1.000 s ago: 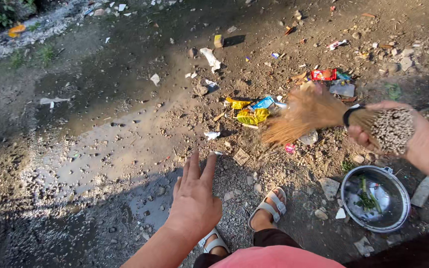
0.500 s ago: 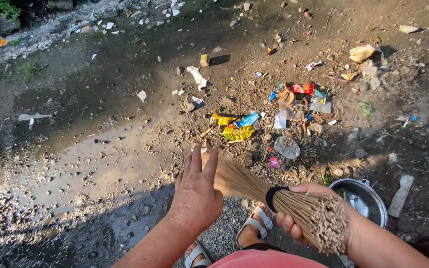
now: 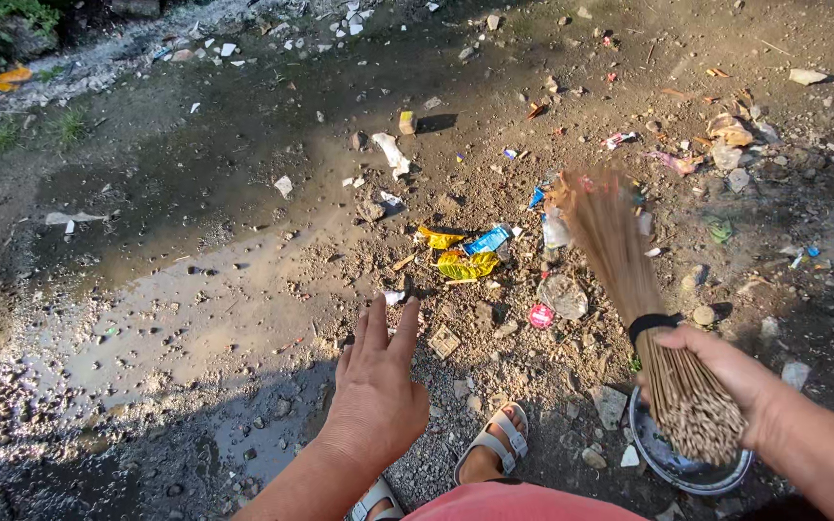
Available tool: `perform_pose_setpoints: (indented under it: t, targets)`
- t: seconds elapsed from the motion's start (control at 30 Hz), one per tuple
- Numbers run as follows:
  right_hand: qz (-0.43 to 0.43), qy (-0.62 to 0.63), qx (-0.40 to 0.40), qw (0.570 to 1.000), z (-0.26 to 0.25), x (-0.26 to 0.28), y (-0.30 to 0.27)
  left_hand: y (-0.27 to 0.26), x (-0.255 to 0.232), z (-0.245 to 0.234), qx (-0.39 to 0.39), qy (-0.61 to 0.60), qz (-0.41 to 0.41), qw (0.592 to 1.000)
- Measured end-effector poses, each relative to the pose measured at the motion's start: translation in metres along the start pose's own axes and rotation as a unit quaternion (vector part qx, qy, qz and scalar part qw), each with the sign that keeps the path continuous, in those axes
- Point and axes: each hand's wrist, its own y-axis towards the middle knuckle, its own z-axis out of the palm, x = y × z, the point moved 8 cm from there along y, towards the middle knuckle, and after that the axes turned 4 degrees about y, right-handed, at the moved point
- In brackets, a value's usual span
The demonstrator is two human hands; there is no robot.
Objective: The person sweeps trash, scraps, and organic debris on an outdoor concrete and dirt path using a bundle of sticks and picks up some items by hand.
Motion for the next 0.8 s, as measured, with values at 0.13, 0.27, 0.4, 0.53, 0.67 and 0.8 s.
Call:
perform_pose_setpoints:
  t: [0.13, 0.27, 0.4, 0.53, 0.67, 0.8]
  targets:
    - [0.076, 0.083, 0.112, 0.987, 0.002, -0.011, -0.003, 0.007, -0.002, 0.001, 0.005, -0.013, -0.005, 1.000]
    - [0.193, 0.101, 0.096, 0.971, -0.039, 0.013, 0.040, 0.004, -0.001, 0.003, 0.014, -0.004, -0.005, 1.000]
    - [-0.013, -0.005, 0.070, 0.997, -0.056, 0.083, 0.081, 0.002, -0.002, 0.005, 0.012, 0.007, -0.002, 1.000]
    - [-0.066, -0.097, -0.108, 0.987, -0.051, 0.064, 0.063, -0.001, 0.000, 0.014, 0.013, 0.009, -0.001, 1.000]
    - [-0.062, 0.008, 0.016, 0.998, -0.016, 0.037, 0.017, 0.002, -0.001, 0.018, 0.029, 0.029, -0.003, 0.999]
    - [0.096, 0.039, 0.055, 0.993, 0.028, -0.026, -0.025, 0.009, -0.007, 0.021, 0.044, 0.007, -0.025, 0.999]
